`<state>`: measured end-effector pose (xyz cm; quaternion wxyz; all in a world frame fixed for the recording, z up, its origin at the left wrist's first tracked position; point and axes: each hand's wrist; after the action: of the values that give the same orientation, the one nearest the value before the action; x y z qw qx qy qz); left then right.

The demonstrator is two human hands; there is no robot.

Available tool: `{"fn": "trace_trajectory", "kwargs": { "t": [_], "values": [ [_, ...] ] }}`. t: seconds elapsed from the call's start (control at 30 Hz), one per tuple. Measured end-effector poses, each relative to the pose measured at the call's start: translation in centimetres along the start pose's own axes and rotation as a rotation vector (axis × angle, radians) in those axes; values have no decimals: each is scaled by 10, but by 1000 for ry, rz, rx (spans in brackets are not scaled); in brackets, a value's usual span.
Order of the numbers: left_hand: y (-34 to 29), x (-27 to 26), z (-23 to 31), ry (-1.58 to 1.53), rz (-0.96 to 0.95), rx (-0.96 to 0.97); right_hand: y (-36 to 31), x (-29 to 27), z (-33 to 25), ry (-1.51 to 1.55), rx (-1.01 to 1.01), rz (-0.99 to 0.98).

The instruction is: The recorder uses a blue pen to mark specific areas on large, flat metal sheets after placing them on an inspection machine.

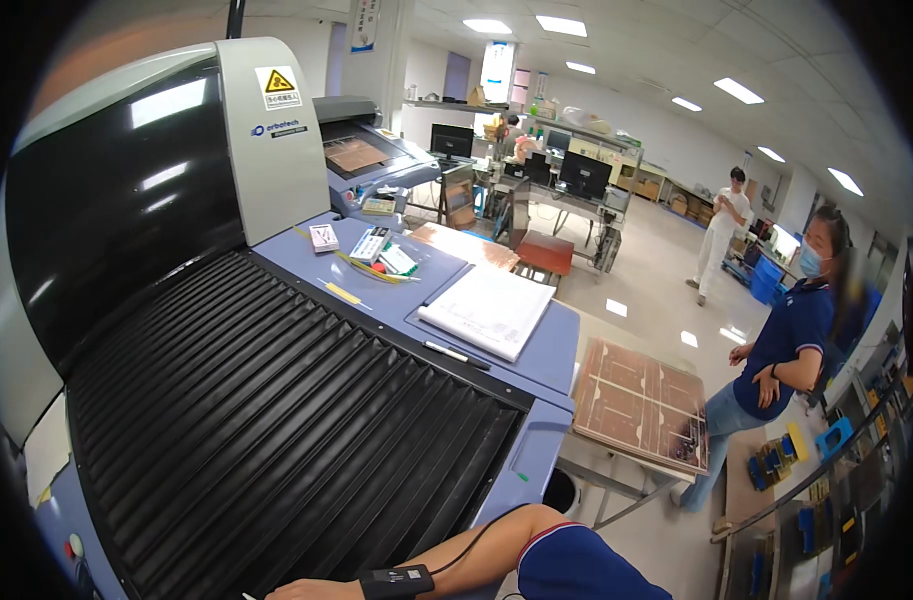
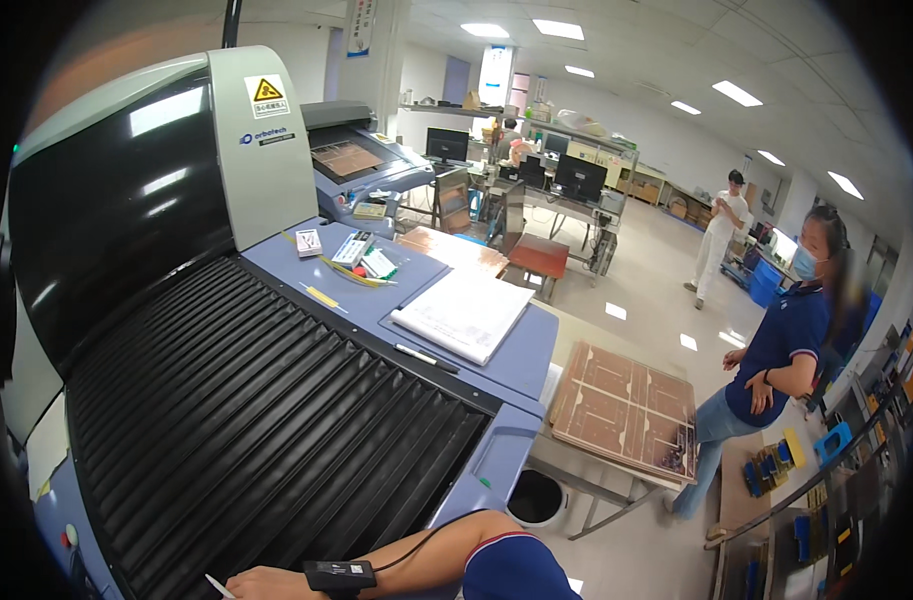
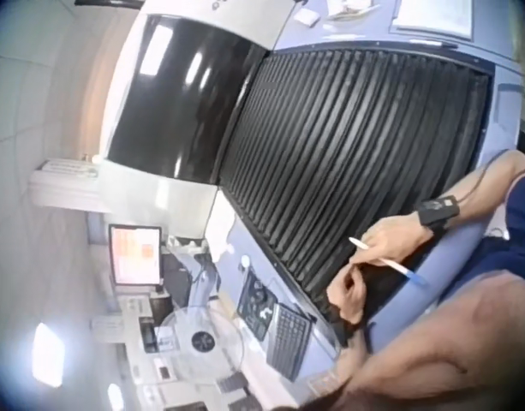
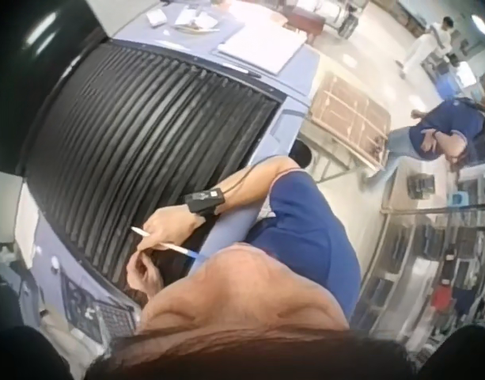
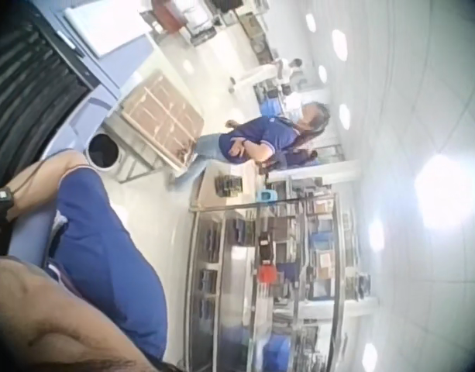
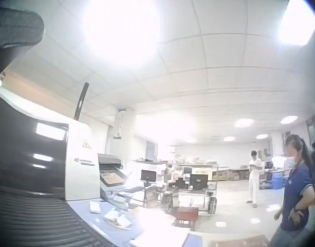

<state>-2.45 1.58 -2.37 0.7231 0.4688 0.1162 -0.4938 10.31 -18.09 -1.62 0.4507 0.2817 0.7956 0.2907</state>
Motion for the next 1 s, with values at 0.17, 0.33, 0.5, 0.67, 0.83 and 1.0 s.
{"fn": "trace_trajectory", "kwargs": {
  "t": [0.17,0.33,0.5,0.67,0.83,1.0],
  "values": [
    [0,2,-3,-16,8,47,0,-2,-2,-2,1,14],
    [3,5,-2,-5,40,104,-8,9,9,8,27,-19],
    [3,7,-3,-80,3,-2,0,-9,-5,14,77,-79],
    [7,6,5,-63,7,51,-2,-9,-4,-32,60,-69],
    [11,6,9,-67,5,104,-3,-10,-8,-36,74,-63],
    [17,0,18,-53,-31,82,-2,-9,-6,-40,67,-59]
  ]
}}
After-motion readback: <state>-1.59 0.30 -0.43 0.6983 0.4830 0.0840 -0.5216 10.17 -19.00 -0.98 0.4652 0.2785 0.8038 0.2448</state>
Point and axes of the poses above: each hand's wrist, its own y-axis towards the middle knuckle, its own x-axis out of the palm, z = x × y, and after that the axes turned 5 degrees about -y, right-handed
